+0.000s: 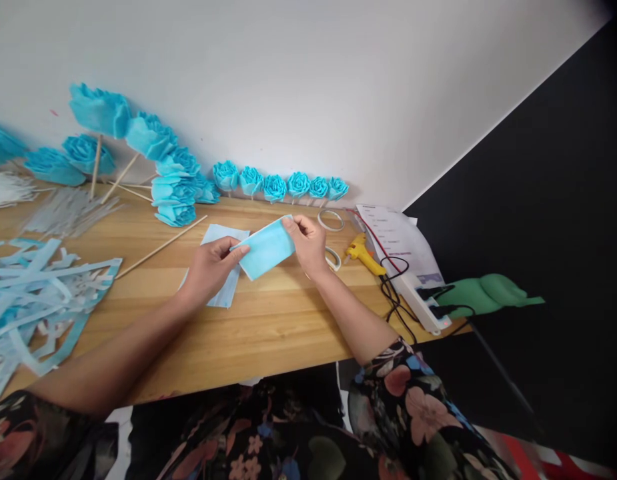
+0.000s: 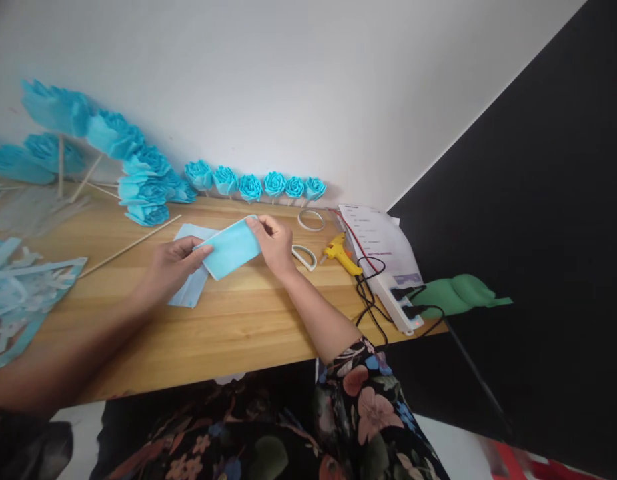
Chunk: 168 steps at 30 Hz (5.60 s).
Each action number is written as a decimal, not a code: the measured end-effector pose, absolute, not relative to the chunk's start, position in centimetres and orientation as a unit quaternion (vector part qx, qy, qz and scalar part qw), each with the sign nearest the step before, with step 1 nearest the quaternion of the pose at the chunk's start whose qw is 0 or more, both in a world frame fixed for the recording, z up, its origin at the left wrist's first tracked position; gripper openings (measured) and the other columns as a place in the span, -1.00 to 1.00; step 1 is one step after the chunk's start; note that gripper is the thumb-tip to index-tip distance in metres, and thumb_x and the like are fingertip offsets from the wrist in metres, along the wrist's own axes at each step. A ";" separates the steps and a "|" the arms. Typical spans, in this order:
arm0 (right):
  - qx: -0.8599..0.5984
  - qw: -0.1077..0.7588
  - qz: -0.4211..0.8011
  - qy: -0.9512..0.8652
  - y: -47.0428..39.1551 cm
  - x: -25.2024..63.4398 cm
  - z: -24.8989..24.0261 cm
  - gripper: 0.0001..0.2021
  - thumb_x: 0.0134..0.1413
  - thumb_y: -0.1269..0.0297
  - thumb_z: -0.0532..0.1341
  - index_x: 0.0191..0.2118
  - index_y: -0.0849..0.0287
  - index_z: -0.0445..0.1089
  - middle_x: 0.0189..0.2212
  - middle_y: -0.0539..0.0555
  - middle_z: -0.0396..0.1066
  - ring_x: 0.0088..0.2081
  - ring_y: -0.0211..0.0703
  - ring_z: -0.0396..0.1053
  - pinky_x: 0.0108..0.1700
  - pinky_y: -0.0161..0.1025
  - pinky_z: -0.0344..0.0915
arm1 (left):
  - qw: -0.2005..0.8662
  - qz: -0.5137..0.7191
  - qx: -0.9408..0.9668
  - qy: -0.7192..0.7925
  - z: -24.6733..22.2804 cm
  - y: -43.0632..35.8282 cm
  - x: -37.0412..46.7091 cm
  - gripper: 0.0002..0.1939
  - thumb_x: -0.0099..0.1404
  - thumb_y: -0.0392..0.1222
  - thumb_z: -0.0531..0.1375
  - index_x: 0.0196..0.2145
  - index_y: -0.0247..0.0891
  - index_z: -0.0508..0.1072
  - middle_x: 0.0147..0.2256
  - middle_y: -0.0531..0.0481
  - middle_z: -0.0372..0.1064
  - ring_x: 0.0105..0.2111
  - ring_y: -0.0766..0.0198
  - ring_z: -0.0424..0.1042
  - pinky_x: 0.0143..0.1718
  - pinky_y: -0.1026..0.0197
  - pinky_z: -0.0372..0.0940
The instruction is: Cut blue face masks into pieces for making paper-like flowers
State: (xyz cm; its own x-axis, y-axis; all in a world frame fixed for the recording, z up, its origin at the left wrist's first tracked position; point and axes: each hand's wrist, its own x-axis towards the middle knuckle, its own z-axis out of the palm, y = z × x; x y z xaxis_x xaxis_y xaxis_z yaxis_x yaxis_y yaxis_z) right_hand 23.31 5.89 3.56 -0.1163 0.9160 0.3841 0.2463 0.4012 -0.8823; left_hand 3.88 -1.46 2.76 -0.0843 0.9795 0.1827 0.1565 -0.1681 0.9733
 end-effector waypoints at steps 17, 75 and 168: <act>-0.410 0.535 0.310 -0.670 5.6 23.7 3.4 -0.63 0.14 -0.05 0.23 -0.37 0.20 0.50 -0.52 -0.04 0.32 -0.43 -0.29 0.24 -0.35 -0.35 0.19 | 0.483 0.522 0.445 0.544 4.4 -2.0 4.3 -0.71 0.07 0.04 0.36 -0.42 -0.27 0.56 -0.56 0.07 0.41 -0.60 0.35 0.32 -0.49 0.28 0.25; -0.378 0.470 0.371 -0.706 4.1 22.7 3.1 -0.67 0.13 0.00 0.26 -0.46 0.18 0.44 -0.55 -0.05 0.28 -0.48 -0.32 0.19 -0.41 -0.34 0.14 | 0.499 0.410 0.552 0.527 4.1 -2.0 3.9 -0.68 0.15 0.09 0.30 -0.40 -0.25 0.57 -0.51 0.05 0.42 -0.50 0.27 0.35 -0.45 0.27 0.23; -0.243 0.455 -0.008 -0.857 3.3 22.9 4.6 -0.70 0.36 0.16 0.13 -0.30 0.16 0.52 -0.47 0.05 0.45 -0.39 -0.24 0.36 -0.28 -0.26 0.25 | 0.059 0.397 0.792 0.460 6.8 -1.8 3.9 -0.70 0.30 -0.06 0.16 -0.06 -0.21 0.49 -0.08 -0.13 0.52 -0.03 0.02 0.45 0.03 -0.03 0.28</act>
